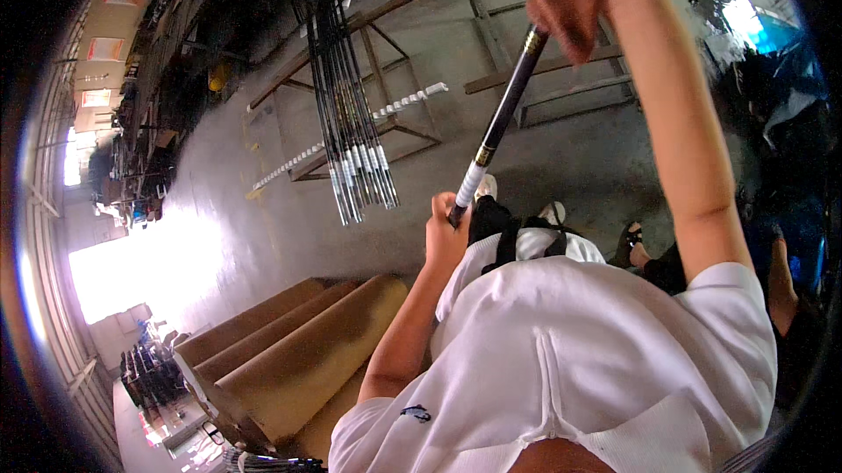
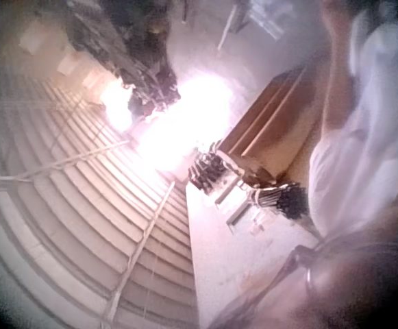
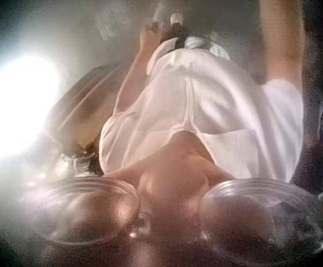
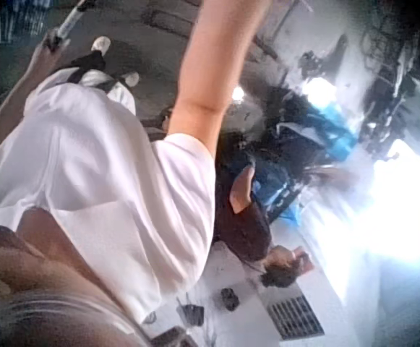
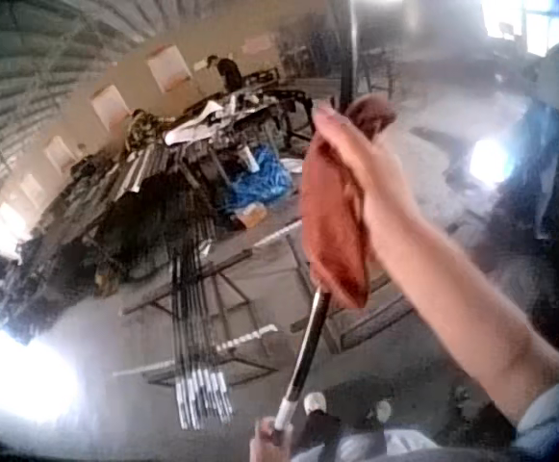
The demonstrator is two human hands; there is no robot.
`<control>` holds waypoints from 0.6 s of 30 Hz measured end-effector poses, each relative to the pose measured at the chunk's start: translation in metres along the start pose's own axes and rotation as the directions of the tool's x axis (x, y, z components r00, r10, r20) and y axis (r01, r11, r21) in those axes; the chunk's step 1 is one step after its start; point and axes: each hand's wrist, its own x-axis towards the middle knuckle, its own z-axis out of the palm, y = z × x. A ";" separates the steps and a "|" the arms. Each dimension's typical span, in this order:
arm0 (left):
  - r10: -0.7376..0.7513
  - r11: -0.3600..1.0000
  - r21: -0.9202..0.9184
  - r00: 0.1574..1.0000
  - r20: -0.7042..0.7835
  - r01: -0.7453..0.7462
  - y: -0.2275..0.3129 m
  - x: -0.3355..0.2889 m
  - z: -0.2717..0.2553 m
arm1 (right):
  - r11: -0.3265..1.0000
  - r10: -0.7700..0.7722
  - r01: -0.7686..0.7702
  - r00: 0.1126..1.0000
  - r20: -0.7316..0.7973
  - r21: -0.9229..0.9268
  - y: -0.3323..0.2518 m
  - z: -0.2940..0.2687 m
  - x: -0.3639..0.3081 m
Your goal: The recorder wipes down several metal rods with a brown cloth in a workshop environment.
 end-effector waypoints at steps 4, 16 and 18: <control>0.135 0.987 -0.074 0.984 -0.117 -0.144 0.066 0.032 0.007 | 0.995 -0.024 0.037 0.991 0.132 -0.093 0.115 0.008 -0.029; 0.061 0.537 -0.843 0.995 0.082 0.036 0.034 0.063 -0.046 | 0.740 0.369 0.092 0.773 0.516 -0.667 0.239 -0.023 -0.076; -0.064 0.627 -0.778 0.998 0.000 0.040 0.043 0.081 -0.049 | 0.688 0.341 0.135 0.808 0.481 -0.713 0.265 -0.015 -0.087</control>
